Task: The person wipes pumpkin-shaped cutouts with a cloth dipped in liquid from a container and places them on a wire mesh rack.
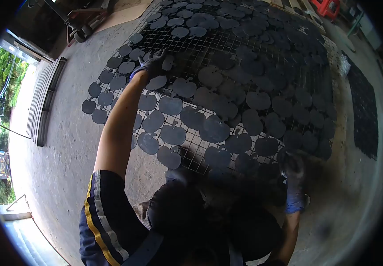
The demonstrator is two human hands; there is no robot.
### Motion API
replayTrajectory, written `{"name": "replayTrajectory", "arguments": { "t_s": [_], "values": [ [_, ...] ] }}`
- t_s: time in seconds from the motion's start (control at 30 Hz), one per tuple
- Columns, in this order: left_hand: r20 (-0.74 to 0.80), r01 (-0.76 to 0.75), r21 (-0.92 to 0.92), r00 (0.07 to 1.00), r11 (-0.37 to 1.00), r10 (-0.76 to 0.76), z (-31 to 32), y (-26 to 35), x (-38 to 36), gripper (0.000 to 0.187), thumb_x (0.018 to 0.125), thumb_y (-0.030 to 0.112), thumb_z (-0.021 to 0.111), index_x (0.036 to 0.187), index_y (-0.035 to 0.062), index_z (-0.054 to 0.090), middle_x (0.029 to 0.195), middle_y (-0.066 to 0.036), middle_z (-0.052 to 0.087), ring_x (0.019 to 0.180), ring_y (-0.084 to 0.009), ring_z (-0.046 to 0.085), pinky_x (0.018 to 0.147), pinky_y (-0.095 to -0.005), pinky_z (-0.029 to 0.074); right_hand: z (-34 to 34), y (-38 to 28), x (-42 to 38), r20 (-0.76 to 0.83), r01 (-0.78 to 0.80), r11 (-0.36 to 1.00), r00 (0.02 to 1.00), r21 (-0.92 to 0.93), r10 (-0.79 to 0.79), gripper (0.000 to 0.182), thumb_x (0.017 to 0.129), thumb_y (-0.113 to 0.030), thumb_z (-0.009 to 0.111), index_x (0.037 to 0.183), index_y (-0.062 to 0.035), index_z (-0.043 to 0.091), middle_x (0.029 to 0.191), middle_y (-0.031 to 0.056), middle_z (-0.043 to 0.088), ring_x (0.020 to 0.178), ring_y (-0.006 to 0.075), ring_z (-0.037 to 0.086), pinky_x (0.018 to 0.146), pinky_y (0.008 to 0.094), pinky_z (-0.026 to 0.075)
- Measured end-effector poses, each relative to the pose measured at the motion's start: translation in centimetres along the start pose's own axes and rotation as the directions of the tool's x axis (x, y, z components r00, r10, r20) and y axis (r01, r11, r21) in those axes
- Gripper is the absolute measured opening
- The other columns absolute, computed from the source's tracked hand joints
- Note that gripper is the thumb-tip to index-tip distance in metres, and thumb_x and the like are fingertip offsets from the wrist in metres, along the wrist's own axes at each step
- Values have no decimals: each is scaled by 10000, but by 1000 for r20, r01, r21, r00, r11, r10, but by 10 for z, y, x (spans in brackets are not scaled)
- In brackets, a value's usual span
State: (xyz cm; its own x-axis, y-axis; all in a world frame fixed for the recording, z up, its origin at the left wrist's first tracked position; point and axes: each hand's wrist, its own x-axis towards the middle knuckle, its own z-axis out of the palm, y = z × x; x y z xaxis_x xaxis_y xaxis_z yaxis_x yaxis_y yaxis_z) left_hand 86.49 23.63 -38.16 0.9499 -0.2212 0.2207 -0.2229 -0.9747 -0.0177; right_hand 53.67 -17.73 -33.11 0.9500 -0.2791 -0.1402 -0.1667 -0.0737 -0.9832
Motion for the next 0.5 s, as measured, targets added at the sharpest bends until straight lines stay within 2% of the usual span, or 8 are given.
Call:
{"name": "replayTrajectory", "arguments": {
  "t_s": [0.17, 0.23, 0.27, 0.33, 0.37, 0.4, 0.43, 0.5],
  "values": [
    [362, -56, 84, 932, 995, 21, -34, 6, 17, 796, 563, 415, 684, 1224, 181, 308, 1097, -103, 472, 1010, -356, 447, 853, -637, 201, -2, -5, -8, 46, 72, 994, 997, -79, -68, 301, 746, 55, 490, 1040, -4, 489, 996, 66, 531, 915, 141, 512, 820, 244, 394],
    [285, 49, -2, 957, 999, -46, -48, 13, 17, 573, 590, 358, 658, 1094, 155, 477, 1082, -144, 494, 1001, -300, 482, 882, -540, 293, -12, -4, -13, 14, 63, 988, 998, -141, -62, 303, 746, 56, 491, 1043, -6, 489, 999, 67, 530, 916, 143, 514, 819, 244, 396],
    [268, 131, -130, 959, 983, -92, -50, 13, 21, 306, 619, 302, 630, 864, 120, 595, 870, -126, 581, 847, -276, 562, 754, -396, 437, -22, -1, -16, -16, 41, 986, 999, -163, -44, 299, 749, 48, 491, 1043, -4, 489, 1000, 68, 530, 914, 140, 514, 812, 240, 399],
    [198, 65, -320, 980, 945, -1, -63, 14, 8, 219, 663, 271, 593, 771, 81, 611, 749, -121, 597, 708, -267, 587, 619, -329, 466, -30, 1, -26, -61, 10, 984, 998, -175, -21, 295, 752, 41, 491, 1043, -1, 488, 1001, 69, 529, 912, 137, 514, 804, 237, 402],
    [321, 264, -708, 947, 655, -35, -54, 10, 6, 204, 709, 216, 560, 830, 56, 598, 757, -102, 600, 689, -222, 583, 587, -313, 454, -31, -3, -32, -112, -29, 995, 994, -98, 18, 285, 759, 29, 486, 1044, 7, 486, 1007, 73, 527, 915, 136, 513, 799, 235, 404],
    [295, 263, -826, 955, 498, -16, -45, 8, 6, 201, 724, 187, 547, 863, 47, 590, 761, -89, 601, 675, -194, 577, 583, -290, 453, -33, -5, -39, -164, -66, 998, 984, -18, 62, 278, 767, 17, 481, 1045, 15, 483, 1012, 77, 526, 917, 134, 513, 794, 233, 406],
    [270, 255, -912, 963, 322, 2, -45, 13, 4, 202, 739, 157, 534, 896, 39, 582, 765, -75, 603, 661, -166, 571, 579, -267, 451, -39, -5, -45, -214, -107, 985, 974, -136, 77, 269, 776, 0, 471, 1043, 28, 479, 1007, 85, 528, 913, 135, 516, 791, 227, 405],
    [231, 218, -972, 952, 85, 200, -68, 44, -4, 218, 762, 109, 520, 958, 19, 557, 807, -64, 599, 653, -136, 561, 574, -248, 447, -54, 8, -54, -278, -133, 983, 956, -124, 95, 267, 773, -2, 474, 1038, 33, 480, 992, 85, 534, 904, 137, 520, 790, 225, 404]
  ]
}}
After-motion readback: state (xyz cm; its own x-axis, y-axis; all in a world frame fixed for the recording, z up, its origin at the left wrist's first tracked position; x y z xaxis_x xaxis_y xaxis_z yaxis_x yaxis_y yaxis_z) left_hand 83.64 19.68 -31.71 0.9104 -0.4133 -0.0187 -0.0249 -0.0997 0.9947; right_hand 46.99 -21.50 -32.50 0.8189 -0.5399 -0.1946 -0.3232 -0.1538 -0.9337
